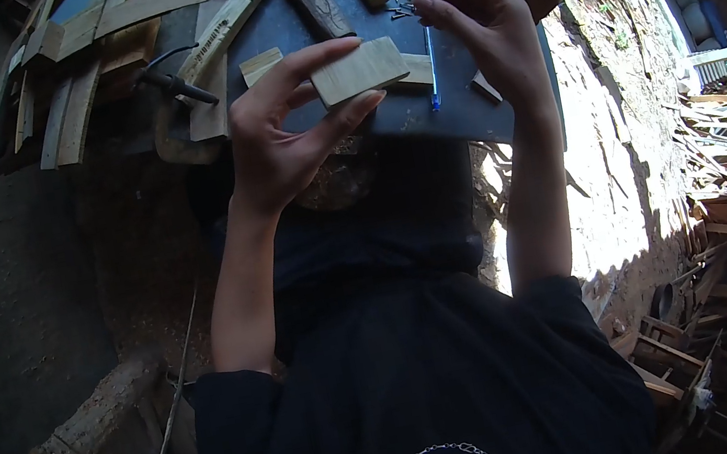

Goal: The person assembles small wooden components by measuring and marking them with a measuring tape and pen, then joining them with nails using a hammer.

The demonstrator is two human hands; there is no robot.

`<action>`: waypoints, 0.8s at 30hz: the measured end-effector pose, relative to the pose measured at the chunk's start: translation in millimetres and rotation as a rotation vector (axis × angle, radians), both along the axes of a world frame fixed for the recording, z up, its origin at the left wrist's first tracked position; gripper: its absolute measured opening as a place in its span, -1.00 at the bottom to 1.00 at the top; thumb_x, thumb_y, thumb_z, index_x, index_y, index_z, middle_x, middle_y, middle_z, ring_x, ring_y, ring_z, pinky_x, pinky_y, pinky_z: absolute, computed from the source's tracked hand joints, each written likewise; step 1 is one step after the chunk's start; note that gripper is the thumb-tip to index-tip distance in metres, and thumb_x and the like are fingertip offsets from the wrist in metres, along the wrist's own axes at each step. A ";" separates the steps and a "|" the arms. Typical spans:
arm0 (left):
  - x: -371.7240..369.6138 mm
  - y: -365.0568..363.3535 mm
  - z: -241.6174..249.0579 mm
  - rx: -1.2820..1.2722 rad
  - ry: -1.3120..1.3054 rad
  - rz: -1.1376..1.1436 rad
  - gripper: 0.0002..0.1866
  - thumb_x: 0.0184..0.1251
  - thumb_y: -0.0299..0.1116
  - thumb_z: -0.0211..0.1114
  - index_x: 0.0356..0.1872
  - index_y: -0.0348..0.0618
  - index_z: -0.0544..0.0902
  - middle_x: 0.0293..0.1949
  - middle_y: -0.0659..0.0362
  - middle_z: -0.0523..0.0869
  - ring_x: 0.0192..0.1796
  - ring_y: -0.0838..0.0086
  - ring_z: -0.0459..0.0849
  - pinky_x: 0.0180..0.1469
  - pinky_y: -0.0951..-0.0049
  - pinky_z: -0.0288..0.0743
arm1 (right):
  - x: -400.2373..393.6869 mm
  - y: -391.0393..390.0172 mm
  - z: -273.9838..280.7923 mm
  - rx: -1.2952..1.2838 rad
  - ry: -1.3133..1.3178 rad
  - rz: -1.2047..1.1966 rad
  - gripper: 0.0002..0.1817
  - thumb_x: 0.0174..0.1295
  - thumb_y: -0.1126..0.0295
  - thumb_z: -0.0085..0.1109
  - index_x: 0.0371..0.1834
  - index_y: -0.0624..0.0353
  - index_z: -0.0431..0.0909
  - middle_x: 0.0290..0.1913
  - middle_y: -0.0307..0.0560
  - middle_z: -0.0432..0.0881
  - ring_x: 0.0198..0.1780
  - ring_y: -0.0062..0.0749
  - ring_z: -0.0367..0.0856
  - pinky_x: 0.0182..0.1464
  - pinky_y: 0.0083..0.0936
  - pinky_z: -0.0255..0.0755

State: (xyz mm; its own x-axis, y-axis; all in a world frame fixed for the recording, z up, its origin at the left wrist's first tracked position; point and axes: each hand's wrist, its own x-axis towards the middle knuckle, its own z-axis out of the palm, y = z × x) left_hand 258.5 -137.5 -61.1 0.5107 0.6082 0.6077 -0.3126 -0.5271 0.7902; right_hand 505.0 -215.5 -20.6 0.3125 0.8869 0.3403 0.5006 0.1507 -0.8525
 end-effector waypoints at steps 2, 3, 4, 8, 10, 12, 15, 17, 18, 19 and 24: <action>1.6 0.1 -1.2 -0.034 -0.023 -0.019 -0.53 0.33 -0.37 0.62 0.24 -0.24 0.74 0.10 0.03 0.85 0.14 0.32 0.86 0.21 0.28 0.81 | -12.0 -10.9 26.1 0.038 0.007 0.045 -0.75 0.43 0.34 0.46 0.04 0.26 0.81 -0.10 -0.09 0.88 -0.05 -0.48 0.86 0.07 -0.50 0.70; 2.5 0.5 -1.8 -0.034 -0.027 -0.019 -0.52 0.33 -0.37 0.62 0.24 -0.23 0.74 0.10 0.03 0.85 0.14 0.32 0.86 0.21 0.27 0.81 | -18.2 -15.4 35.9 0.058 0.009 0.067 -0.76 0.42 0.36 0.46 0.04 0.25 0.81 -0.09 -0.09 0.88 -0.05 -0.47 0.86 0.08 -0.50 0.71; 3.0 1.1 -2.5 -0.033 -0.032 -0.018 -0.52 0.34 -0.37 0.62 0.24 -0.23 0.74 0.11 0.02 0.85 0.15 0.32 0.86 0.21 0.27 0.82 | -24.5 -18.7 42.9 0.067 -0.013 0.098 -0.77 0.41 0.39 0.46 0.04 0.25 0.82 -0.08 -0.10 0.88 -0.04 -0.47 0.86 0.09 -0.50 0.72; 3.0 1.8 -1.7 -0.042 -0.027 -0.022 -0.51 0.33 -0.36 0.62 0.25 -0.23 0.73 0.11 0.02 0.85 0.15 0.33 0.85 0.20 0.27 0.82 | -44.0 -22.0 54.3 0.124 -0.141 0.229 -0.80 0.35 0.49 0.48 0.02 0.17 0.85 -0.06 -0.12 0.88 -0.02 -0.45 0.87 0.06 -0.50 0.73; 2.9 2.2 -1.7 -0.034 -0.026 -0.028 -0.51 0.33 -0.36 0.62 0.25 -0.23 0.72 0.10 0.03 0.85 0.15 0.33 0.86 0.20 0.27 0.82 | -48.0 -18.2 55.9 0.195 -0.248 0.306 -0.80 0.34 0.49 0.49 0.01 0.14 0.86 -0.07 -0.12 0.88 -0.02 -0.43 0.87 0.04 -0.50 0.74; 1.8 2.2 -0.9 -0.029 -0.011 -0.039 -0.51 0.34 -0.41 0.61 0.26 -0.27 0.70 0.11 0.03 0.84 0.16 0.34 0.84 0.21 0.29 0.80 | -50.5 -15.6 56.4 0.198 -0.297 0.303 -0.80 0.33 0.50 0.49 -0.01 0.11 0.86 -0.09 -0.13 0.87 -0.03 -0.40 0.87 -0.01 -0.46 0.73; 0.5 1.0 0.1 -0.028 0.013 -0.059 -0.51 0.36 -0.49 0.59 0.27 -0.33 0.66 0.14 0.03 0.79 0.19 0.36 0.80 0.23 0.32 0.76 | -52.1 -12.9 56.2 0.214 -0.368 0.275 -0.80 0.31 0.51 0.50 -0.02 0.11 0.86 -0.12 -0.14 0.85 -0.05 -0.36 0.87 -0.04 -0.43 0.71; 0.8 1.8 -1.1 -0.024 0.009 -0.061 -0.52 0.35 -0.49 0.59 0.26 -0.30 0.67 0.16 0.05 0.77 0.21 0.36 0.79 0.22 0.32 0.77 | -52.0 -10.4 53.7 0.255 -0.437 0.245 -0.79 0.29 0.53 0.50 -0.03 0.11 0.85 -0.13 -0.14 0.84 -0.07 -0.32 0.87 -0.07 -0.42 0.70; 1.2 1.9 0.1 0.001 -0.005 -0.045 -0.52 0.35 -0.49 0.59 0.26 -0.29 0.67 0.17 0.06 0.75 0.22 0.36 0.78 0.23 0.32 0.78 | -52.4 -10.7 52.8 0.250 -0.444 0.250 -0.79 0.28 0.53 0.50 -0.03 0.11 0.85 -0.13 -0.13 0.84 -0.08 -0.30 0.87 -0.08 -0.42 0.70; 1.8 2.1 2.6 0.026 -0.019 -0.030 -0.52 0.35 -0.50 0.59 0.26 -0.28 0.68 0.18 0.07 0.73 0.22 0.37 0.77 0.23 0.33 0.78 | -53.1 -11.5 51.9 0.245 -0.452 0.254 -0.78 0.27 0.53 0.50 -0.02 0.11 0.85 -0.13 -0.12 0.84 -0.09 -0.29 0.87 -0.09 -0.41 0.70; 4.6 4.1 -1.3 0.049 -0.064 -0.004 -0.55 0.29 -0.41 0.64 0.20 -0.14 0.75 0.14 0.14 0.72 0.15 0.38 0.82 0.12 0.36 0.90 | -56.2 -9.9 47.1 0.300 -0.514 0.239 -0.76 0.26 0.52 0.50 -0.02 0.08 0.85 -0.12 -0.12 0.83 -0.12 -0.22 0.87 -0.14 -0.39 0.71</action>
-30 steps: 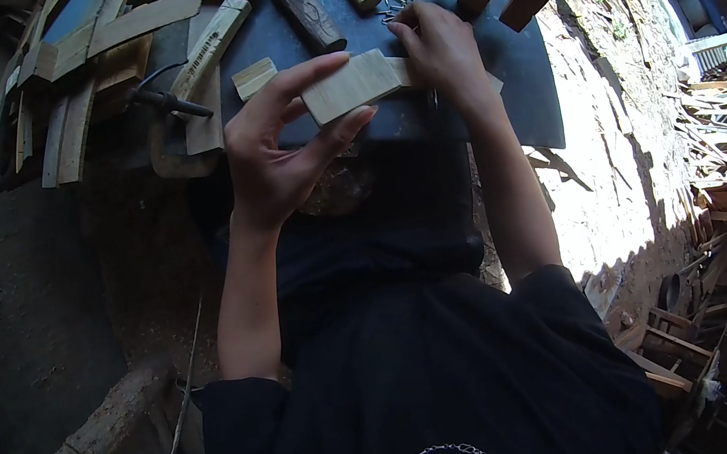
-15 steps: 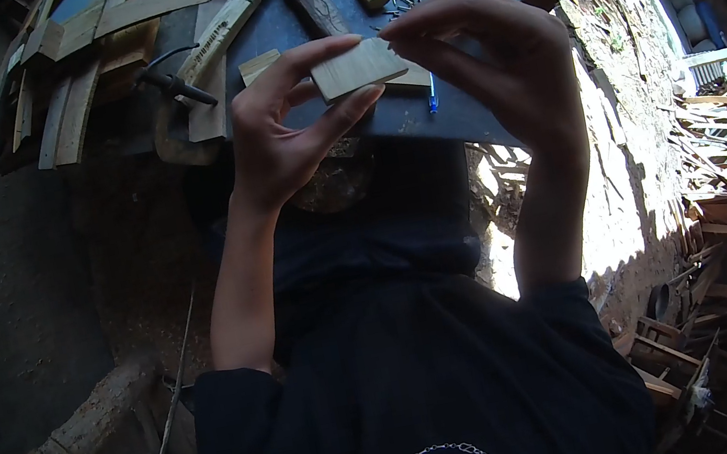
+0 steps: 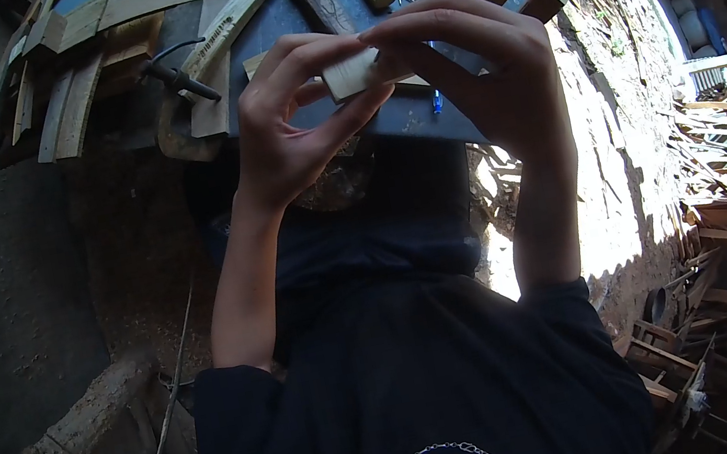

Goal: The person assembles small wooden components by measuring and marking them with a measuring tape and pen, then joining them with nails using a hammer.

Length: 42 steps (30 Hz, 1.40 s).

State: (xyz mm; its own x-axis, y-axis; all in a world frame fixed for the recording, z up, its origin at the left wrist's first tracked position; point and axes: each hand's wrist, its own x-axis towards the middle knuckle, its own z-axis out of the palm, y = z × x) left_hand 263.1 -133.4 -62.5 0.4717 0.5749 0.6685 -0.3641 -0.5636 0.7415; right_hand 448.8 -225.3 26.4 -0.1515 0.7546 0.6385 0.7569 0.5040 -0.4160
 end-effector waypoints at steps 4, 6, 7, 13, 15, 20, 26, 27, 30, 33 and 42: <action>0.3 -2.2 -0.8 -0.018 0.007 0.005 -0.54 0.28 -0.41 0.64 0.20 -0.14 0.74 0.14 0.14 0.74 0.14 0.38 0.82 0.13 0.36 0.89 | -3.7 -0.7 -1.7 0.019 -0.015 -0.029 -0.76 0.27 0.49 0.49 -0.01 0.04 0.85 -0.12 -0.14 0.83 -0.13 -0.20 0.87 -0.15 -0.39 0.72; 0.5 -3.8 -0.9 -0.051 0.007 -0.006 -0.50 0.26 -0.47 0.64 0.22 -0.18 0.71 0.16 0.11 0.73 0.17 0.36 0.81 0.17 0.34 0.86 | -4.9 -1.8 -1.8 0.024 -0.028 -0.044 -0.76 0.26 0.48 0.49 -0.01 0.02 0.85 -0.11 -0.15 0.83 -0.13 -0.20 0.86 -0.15 -0.39 0.72; -0.1 -5.8 -0.5 -0.087 0.002 -0.021 -0.47 0.24 -0.54 0.64 0.24 -0.22 0.68 0.18 0.09 0.72 0.20 0.35 0.79 0.19 0.32 0.83 | -5.4 -2.5 -1.7 0.028 -0.041 -0.054 -0.76 0.26 0.48 0.49 -0.01 0.02 0.85 -0.11 -0.16 0.82 -0.13 -0.21 0.86 -0.15 -0.38 0.73; 1.4 -2.0 -13.2 0.035 -0.028 -0.046 -0.45 0.24 -0.65 0.61 0.26 -0.24 0.64 0.22 0.06 0.72 0.23 0.31 0.79 0.23 0.28 0.80 | -8.6 -6.1 -2.8 0.041 -0.105 -0.104 -0.76 0.27 0.47 0.49 -0.01 0.00 0.84 -0.09 -0.18 0.83 -0.12 -0.23 0.86 -0.14 -0.37 0.75; 2.0 -2.5 -15.3 0.042 -0.036 -0.048 -0.46 0.25 -0.66 0.60 0.25 -0.24 0.65 0.21 0.05 0.72 0.23 0.31 0.78 0.24 0.28 0.80 | -9.6 -5.9 -4.0 0.049 -0.096 -0.106 -0.76 0.27 0.48 0.49 -0.01 0.00 0.84 -0.09 -0.19 0.83 -0.11 -0.23 0.86 -0.13 -0.38 0.75; 2.4 0.3 -17.8 0.059 -0.060 -0.006 -0.47 0.25 -0.67 0.59 0.25 -0.25 0.65 0.21 0.04 0.72 0.27 0.31 0.76 0.24 0.30 0.79 | -11.7 -4.7 -7.1 0.081 -0.036 -0.088 -0.75 0.26 0.51 0.47 0.00 0.02 0.84 -0.08 -0.18 0.82 -0.12 -0.25 0.87 -0.14 -0.39 0.76; 9.1 -2.6 -13.9 0.057 -0.090 0.087 -0.50 0.23 -0.41 0.66 0.20 -0.13 0.72 0.10 0.10 0.81 0.17 0.31 0.84 0.13 0.31 0.88 | -19.1 -5.9 -13.9 0.115 -0.072 -0.146 -0.72 0.26 0.51 0.47 0.03 0.05 0.83 -0.10 -0.14 0.81 -0.15 -0.26 0.86 -0.15 -0.38 0.75; 10.3 -2.8 -14.8 0.068 -0.099 0.090 -0.49 0.23 -0.40 0.67 0.21 -0.13 0.72 0.09 0.10 0.81 0.16 0.31 0.84 0.11 0.31 0.88 | -20.2 -6.4 -15.1 0.106 -0.069 -0.152 -0.72 0.27 0.53 0.47 0.04 0.04 0.84 -0.09 -0.13 0.81 -0.11 -0.28 0.86 -0.12 -0.40 0.75; 13.1 -2.7 -18.7 0.078 -0.114 0.098 -0.47 0.21 -0.38 0.68 0.21 -0.13 0.72 0.09 0.10 0.81 0.13 0.31 0.85 0.06 0.32 0.89 | -23.5 -8.4 -17.4 0.093 -0.066 -0.174 -0.69 0.28 0.56 0.47 0.07 0.03 0.86 -0.07 -0.12 0.83 -0.05 -0.31 0.87 -0.07 -0.44 0.75; 14.2 -3.4 -21.1 0.072 -0.126 0.121 -0.49 0.21 -0.38 0.68 0.20 -0.14 0.73 0.09 0.09 0.82 0.11 0.31 0.86 0.05 0.31 0.89 | -24.4 -8.9 -20.0 0.121 -0.058 -0.181 -0.67 0.28 0.56 0.47 0.09 0.04 0.85 -0.06 -0.10 0.83 -0.05 -0.32 0.86 -0.06 -0.44 0.75; 22.2 16.4 -31.0 0.175 -0.144 0.209 -0.51 0.22 -0.40 0.68 0.18 -0.15 0.74 0.06 0.05 0.85 0.09 0.27 0.88 0.06 0.34 0.86 | -23.4 3.5 -27.7 0.179 0.026 -0.148 -0.64 0.30 0.64 0.41 0.12 0.05 0.84 -0.05 -0.09 0.78 -0.04 -0.30 0.82 -0.08 -0.41 0.72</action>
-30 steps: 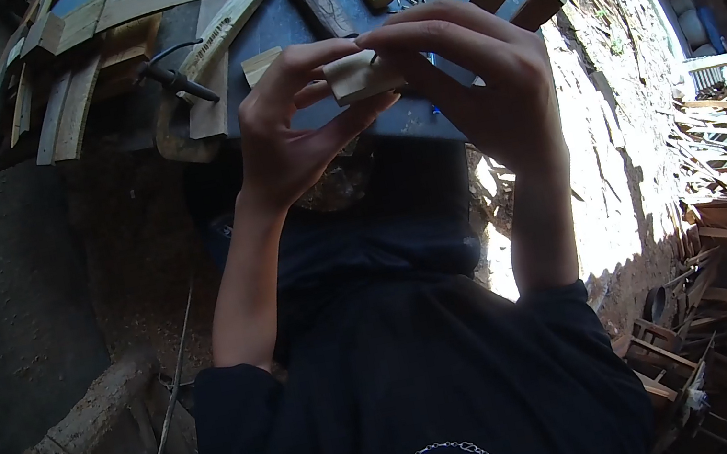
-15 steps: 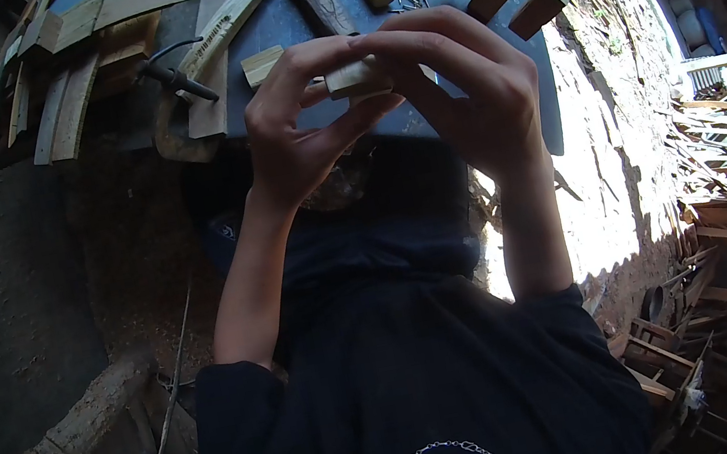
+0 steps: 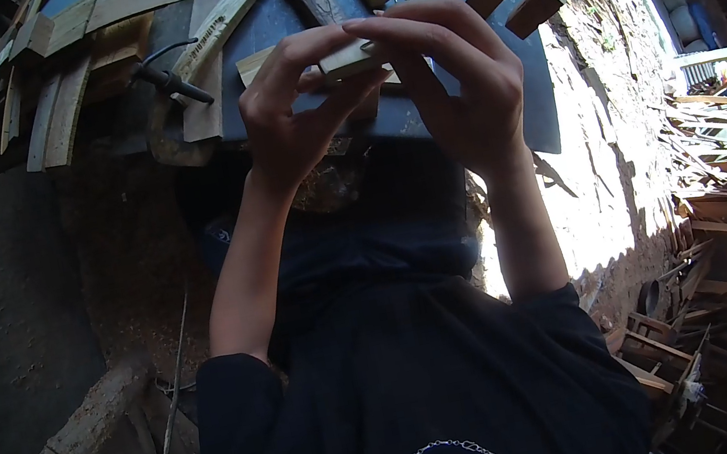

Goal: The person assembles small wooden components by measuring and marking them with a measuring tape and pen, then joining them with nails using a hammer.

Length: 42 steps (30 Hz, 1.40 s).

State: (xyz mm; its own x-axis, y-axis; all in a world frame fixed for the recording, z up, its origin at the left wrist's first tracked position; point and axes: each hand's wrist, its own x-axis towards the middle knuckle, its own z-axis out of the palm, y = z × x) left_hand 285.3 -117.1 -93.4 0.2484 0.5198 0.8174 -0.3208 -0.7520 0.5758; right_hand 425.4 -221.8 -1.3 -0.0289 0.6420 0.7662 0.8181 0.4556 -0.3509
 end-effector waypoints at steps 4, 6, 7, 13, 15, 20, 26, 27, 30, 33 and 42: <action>8.9 -6.2 -4.3 -0.108 -0.042 -0.081 -0.42 0.24 -0.39 0.68 0.28 -0.17 0.66 0.09 0.02 0.84 0.11 0.27 0.88 0.04 0.31 0.86 | 8.8 6.2 -11.0 0.072 -0.029 -0.010 -0.58 0.25 0.63 0.41 0.14 -0.03 0.84 -0.06 -0.12 0.76 -0.08 -0.28 0.78 -0.09 -0.37 0.70; 13.8 -10.4 -4.1 -0.154 -0.053 -0.131 -0.32 0.28 -0.38 0.66 0.39 -0.15 0.55 0.12 0.00 0.82 0.13 0.27 0.87 0.03 0.30 0.86 | 9.3 3.3 -12.7 0.086 -0.059 -0.035 -0.56 0.20 0.64 0.43 0.14 -0.03 0.84 -0.06 -0.14 0.76 -0.06 -0.28 0.76 -0.07 -0.36 0.69; 16.4 -11.0 -4.4 -0.160 -0.047 -0.152 -0.26 0.30 -0.37 0.65 0.46 -0.13 0.47 0.15 -0.01 0.80 0.13 0.27 0.87 0.03 0.31 0.86 | 8.9 1.8 -13.1 0.089 -0.071 -0.047 -0.54 0.17 0.64 0.44 0.14 -0.03 0.83 -0.06 -0.15 0.76 -0.05 -0.28 0.76 -0.05 -0.36 0.68; 22.1 -24.2 -6.8 -0.285 0.069 -0.335 -0.11 0.49 -0.39 0.49 0.65 -0.12 0.08 0.19 -0.04 0.72 0.16 0.31 0.83 0.13 0.34 0.75 | 10.9 -2.4 -13.8 0.098 -0.130 -0.104 -0.51 0.09 0.64 0.46 0.12 -0.04 0.84 -0.05 -0.16 0.77 -0.04 -0.28 0.75 -0.03 -0.36 0.67; 25.4 -28.2 -3.2 -0.299 0.049 -0.366 -0.14 0.53 -0.43 0.42 0.65 -0.12 0.05 0.13 -0.01 0.71 0.13 0.34 0.81 0.16 0.33 0.70 | 10.5 -1.9 -14.0 0.105 -0.134 -0.105 -0.51 0.10 0.64 0.46 0.12 -0.04 0.84 -0.05 -0.16 0.77 -0.04 -0.28 0.76 -0.03 -0.36 0.67; 35.4 -26.2 -1.7 -0.276 -0.029 -0.365 -0.19 0.54 -0.32 0.33 0.65 -0.12 0.05 -0.03 0.09 0.67 -0.05 0.42 0.74 0.10 0.35 0.61 | 12.4 -1.3 -18.9 0.147 -0.121 -0.108 -0.51 0.10 0.65 0.45 0.11 -0.04 0.85 -0.06 -0.16 0.77 -0.04 -0.27 0.77 -0.04 -0.37 0.67; 34.6 -28.2 9.8 -0.508 -0.053 -0.591 -0.06 0.52 0.31 0.17 0.60 -0.21 0.12 -0.23 0.20 0.61 -0.26 0.59 0.55 -0.17 0.54 0.43 | 13.0 -1.5 -23.6 0.236 -0.111 -0.165 -0.52 0.11 0.68 0.44 0.11 -0.01 0.85 -0.06 -0.16 0.77 -0.05 -0.31 0.77 -0.06 -0.40 0.69; 36.6 -27.8 8.3 -0.520 -0.072 -0.597 -0.03 0.51 0.39 0.14 0.59 -0.21 0.14 -0.25 0.20 0.60 -0.27 0.61 0.54 -0.20 0.55 0.42 | 13.4 -1.0 -25.1 0.251 -0.108 -0.173 -0.52 0.12 0.68 0.44 0.11 -0.01 0.85 -0.06 -0.16 0.77 -0.05 -0.32 0.77 -0.06 -0.41 0.69; 42.5 -29.7 7.0 -0.560 -0.103 -0.600 0.07 0.45 0.59 0.04 0.56 -0.21 0.18 -0.29 0.22 0.60 -0.30 0.65 0.53 -0.28 0.58 0.38 | 11.5 -0.2 -27.5 0.279 -0.068 -0.213 -0.52 0.14 0.69 0.44 0.11 -0.01 0.85 -0.05 -0.16 0.76 -0.05 -0.33 0.78 -0.08 -0.43 0.69; 42.9 -30.4 11.3 -0.589 -0.097 -0.591 0.15 0.36 0.71 -0.02 0.53 -0.22 0.23 -0.28 0.22 0.61 -0.32 0.67 0.54 -0.31 0.60 0.37 | 5.3 -1.8 -27.5 0.274 0.005 -0.256 -0.53 0.14 0.69 0.45 0.11 0.00 0.85 -0.04 -0.15 0.76 -0.05 -0.34 0.78 -0.08 -0.44 0.69; 46.2 -30.3 17.1 -0.624 -0.129 -0.523 -0.22 0.63 0.42 0.03 0.20 -0.23 0.58 -0.35 0.28 0.65 -0.39 0.73 0.53 -0.36 0.64 0.36 | -3.5 -0.3 -35.7 0.288 -0.062 -0.201 -0.53 0.11 0.68 0.49 0.11 0.07 0.84 -0.02 -0.12 0.76 -0.04 -0.34 0.78 0.00 -0.42 0.70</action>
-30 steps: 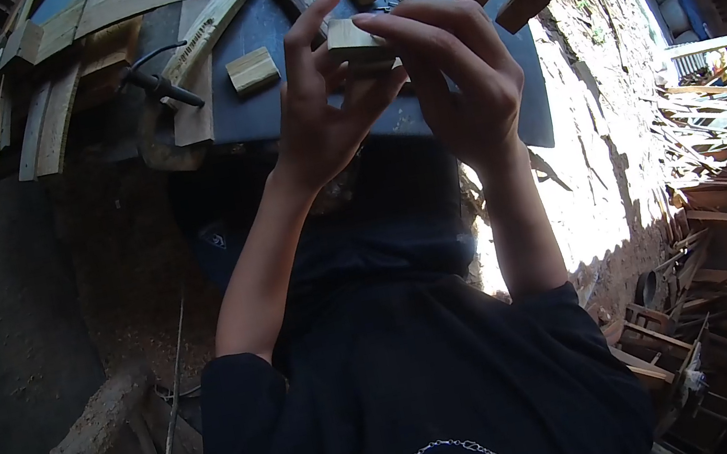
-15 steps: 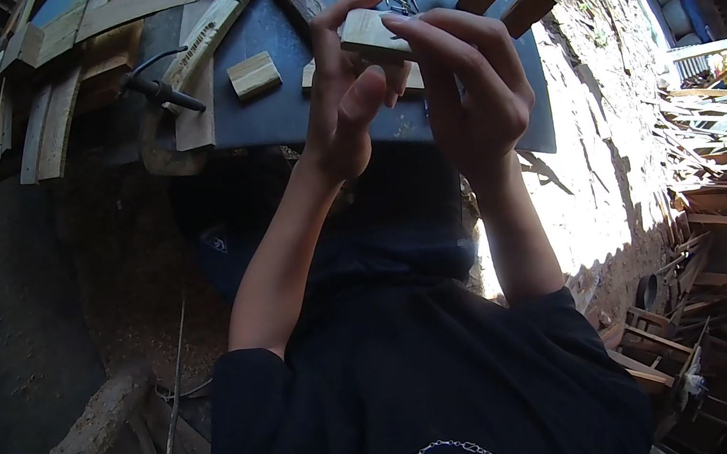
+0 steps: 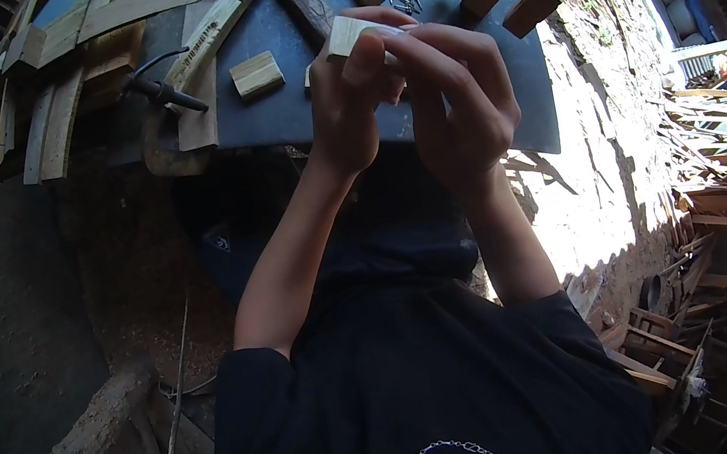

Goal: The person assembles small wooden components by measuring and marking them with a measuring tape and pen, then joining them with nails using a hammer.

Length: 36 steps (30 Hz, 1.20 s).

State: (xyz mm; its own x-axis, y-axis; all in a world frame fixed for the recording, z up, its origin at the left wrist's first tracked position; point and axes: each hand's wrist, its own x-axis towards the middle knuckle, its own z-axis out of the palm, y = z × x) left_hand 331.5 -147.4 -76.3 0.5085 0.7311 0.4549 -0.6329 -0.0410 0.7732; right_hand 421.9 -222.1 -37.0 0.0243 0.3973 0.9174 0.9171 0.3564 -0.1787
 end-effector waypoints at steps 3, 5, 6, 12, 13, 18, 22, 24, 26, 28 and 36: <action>1.3 -5.3 5.2 -0.090 0.009 0.040 -0.39 0.72 0.23 0.04 0.08 -0.23 0.63 -0.41 0.29 0.65 -0.42 0.74 0.53 -0.39 0.63 0.36 | 2.0 -0.9 0.3 -0.015 0.025 0.021 -0.55 0.17 0.67 0.48 0.15 0.11 0.80 -0.02 -0.08 0.78 -0.04 -0.32 0.80 0.01 -0.42 0.71; -1.7 -4.4 4.7 -0.076 0.004 0.039 -0.47 0.74 0.13 0.08 0.14 -0.21 0.59 -0.39 0.27 0.66 -0.42 0.74 0.54 -0.41 0.63 0.37 | 1.5 0.2 -4.7 -0.022 0.223 0.115 -0.57 0.24 0.64 0.47 0.20 0.13 0.77 -0.04 -0.05 0.80 -0.05 -0.32 0.82 0.01 -0.42 0.70; -3.3 -3.7 4.0 -0.070 0.001 0.038 -0.51 0.74 0.08 0.09 0.16 -0.21 0.57 -0.38 0.25 0.67 -0.42 0.73 0.54 -0.42 0.63 0.37 | 1.3 0.4 -6.4 -0.026 0.322 0.162 -0.57 0.27 0.63 0.47 0.22 0.14 0.75 -0.04 -0.04 0.81 -0.05 -0.32 0.83 0.01 -0.42 0.70; -0.2 5.3 -10.8 0.025 -0.087 -0.062 -0.52 0.66 -0.03 0.32 0.33 -0.09 0.43 -0.23 0.21 0.69 -0.43 0.73 0.56 -0.43 0.64 0.40 | 8.9 2.4 6.8 -0.080 0.329 0.142 -0.56 0.35 0.58 0.43 0.30 0.13 0.69 -0.10 -0.09 0.83 -0.09 -0.39 0.86 0.00 -0.44 0.70; 0.2 6.5 -12.5 0.027 -0.093 -0.075 -0.52 0.65 -0.02 0.33 0.32 -0.09 0.45 -0.20 0.21 0.70 -0.42 0.73 0.56 -0.43 0.64 0.40 | 9.5 1.7 7.6 -0.090 0.312 0.130 -0.55 0.35 0.58 0.43 0.31 0.12 0.69 -0.10 -0.09 0.83 -0.08 -0.40 0.85 0.00 -0.44 0.70; -7.3 19.9 -16.5 0.034 -0.072 -0.173 -0.50 0.64 0.03 0.33 0.31 -0.09 0.48 -0.05 0.19 0.71 -0.28 0.68 0.64 -0.31 0.61 0.49 | 9.6 4.0 7.1 -0.093 0.262 0.124 -0.53 0.35 0.58 0.43 0.33 0.10 0.68 -0.13 -0.11 0.82 -0.08 -0.40 0.83 0.00 -0.44 0.68; -8.2 22.0 -15.8 -0.003 -0.046 -0.161 -0.49 0.65 0.05 0.31 0.34 -0.09 0.49 0.04 0.21 0.69 -0.04 0.63 0.67 -0.06 0.52 0.57 | 6.4 3.2 13.2 -0.113 0.214 0.090 -0.51 0.33 0.59 0.43 0.33 0.08 0.68 -0.13 -0.13 0.81 -0.12 -0.39 0.79 -0.01 -0.42 0.67; -9.5 20.3 -13.6 -0.001 -0.021 -0.182 -0.48 0.66 0.06 0.29 0.35 -0.08 0.50 0.07 0.21 0.67 0.04 0.61 0.66 0.04 0.48 0.57 | 5.2 2.3 17.5 -0.128 0.211 0.075 -0.51 0.33 0.59 0.42 0.33 0.07 0.69 -0.14 -0.13 0.80 -0.14 -0.38 0.77 -0.02 -0.41 0.66; -11.2 20.5 -12.4 -0.003 0.019 -0.226 -0.46 0.68 0.09 0.25 0.38 -0.07 0.44 0.09 0.20 0.65 0.05 0.61 0.65 0.06 0.49 0.57 | 7.8 0.2 22.0 -0.150 0.202 0.051 -0.52 0.33 0.59 0.41 0.33 0.06 0.68 -0.14 -0.12 0.80 -0.14 -0.36 0.76 -0.03 -0.41 0.66; -9.6 19.2 -7.9 0.004 0.041 -0.236 -0.42 0.70 0.11 0.20 0.43 -0.06 0.36 0.08 0.20 0.63 0.03 0.61 0.64 0.05 0.50 0.56 | 11.6 -1.1 25.0 -0.162 0.195 0.033 -0.52 0.34 0.60 0.40 0.33 0.06 0.68 -0.14 -0.11 0.79 -0.14 -0.34 0.76 -0.03 -0.40 0.66; 5.8 7.8 -3.0 0.181 0.105 0.011 -0.31 0.74 0.17 0.05 0.59 0.01 0.07 -0.02 0.19 0.53 -0.11 0.57 0.59 -0.08 0.49 0.50 | 18.1 -0.4 20.8 -0.131 0.122 -0.071 -0.58 0.39 0.61 0.32 0.30 0.10 0.68 -0.14 -0.08 0.76 -0.10 -0.21 0.75 -0.06 -0.32 0.65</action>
